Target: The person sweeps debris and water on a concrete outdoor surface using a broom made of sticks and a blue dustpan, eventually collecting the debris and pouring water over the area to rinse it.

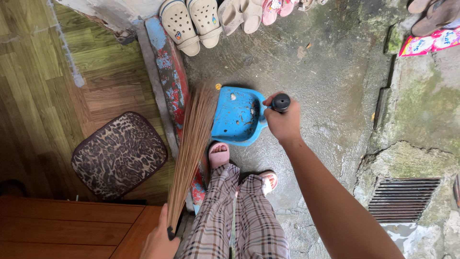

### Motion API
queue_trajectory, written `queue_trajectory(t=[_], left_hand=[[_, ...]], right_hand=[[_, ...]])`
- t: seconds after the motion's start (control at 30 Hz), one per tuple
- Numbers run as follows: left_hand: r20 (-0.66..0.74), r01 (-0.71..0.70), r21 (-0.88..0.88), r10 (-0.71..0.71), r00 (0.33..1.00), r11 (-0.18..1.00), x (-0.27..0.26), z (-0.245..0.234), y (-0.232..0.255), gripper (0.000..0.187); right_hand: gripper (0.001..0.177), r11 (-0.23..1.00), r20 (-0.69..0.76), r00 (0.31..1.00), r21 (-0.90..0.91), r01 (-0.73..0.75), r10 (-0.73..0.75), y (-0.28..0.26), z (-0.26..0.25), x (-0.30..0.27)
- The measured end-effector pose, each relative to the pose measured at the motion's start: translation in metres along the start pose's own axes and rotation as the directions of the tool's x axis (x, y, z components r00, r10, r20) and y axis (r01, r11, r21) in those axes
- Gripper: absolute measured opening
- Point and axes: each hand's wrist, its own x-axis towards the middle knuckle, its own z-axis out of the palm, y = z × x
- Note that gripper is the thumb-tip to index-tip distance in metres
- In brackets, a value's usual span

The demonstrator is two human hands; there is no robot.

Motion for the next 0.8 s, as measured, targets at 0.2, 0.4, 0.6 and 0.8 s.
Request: queue_trajectory(t=[0.2,0.4,0.6,0.8], left_hand=[[0.03,-0.111,0.142,0.108,0.994,0.984,-0.019,-0.02,0.062,0.102],[-0.011,0.007,0.153,-0.005,1.0,0.988,-0.034,-0.038,0.034,0.108],[0.02,-0.037,0.295,0.033,0.999,0.955,-0.028,-0.05,0.04,0.107],[0.069,0.034,0.422,-0.069,0.995,0.906,-0.048,-0.089,0.036,0.099]], right_hand=[[0.018,0.998,0.022,0.999,-0.062,-0.024,0.026,0.007,-0.002,-0.004],[0.017,0.995,0.013,1.0,0.1,-0.024,0.023,0.021,-0.021,-0.016],[0.019,0.977,-0.084,0.985,0.163,-0.137,0.152,0.023,-0.042,-0.031],[0.023,0.964,-0.166,0.969,0.224,-0.145,0.185,0.042,-0.068,-0.045]])
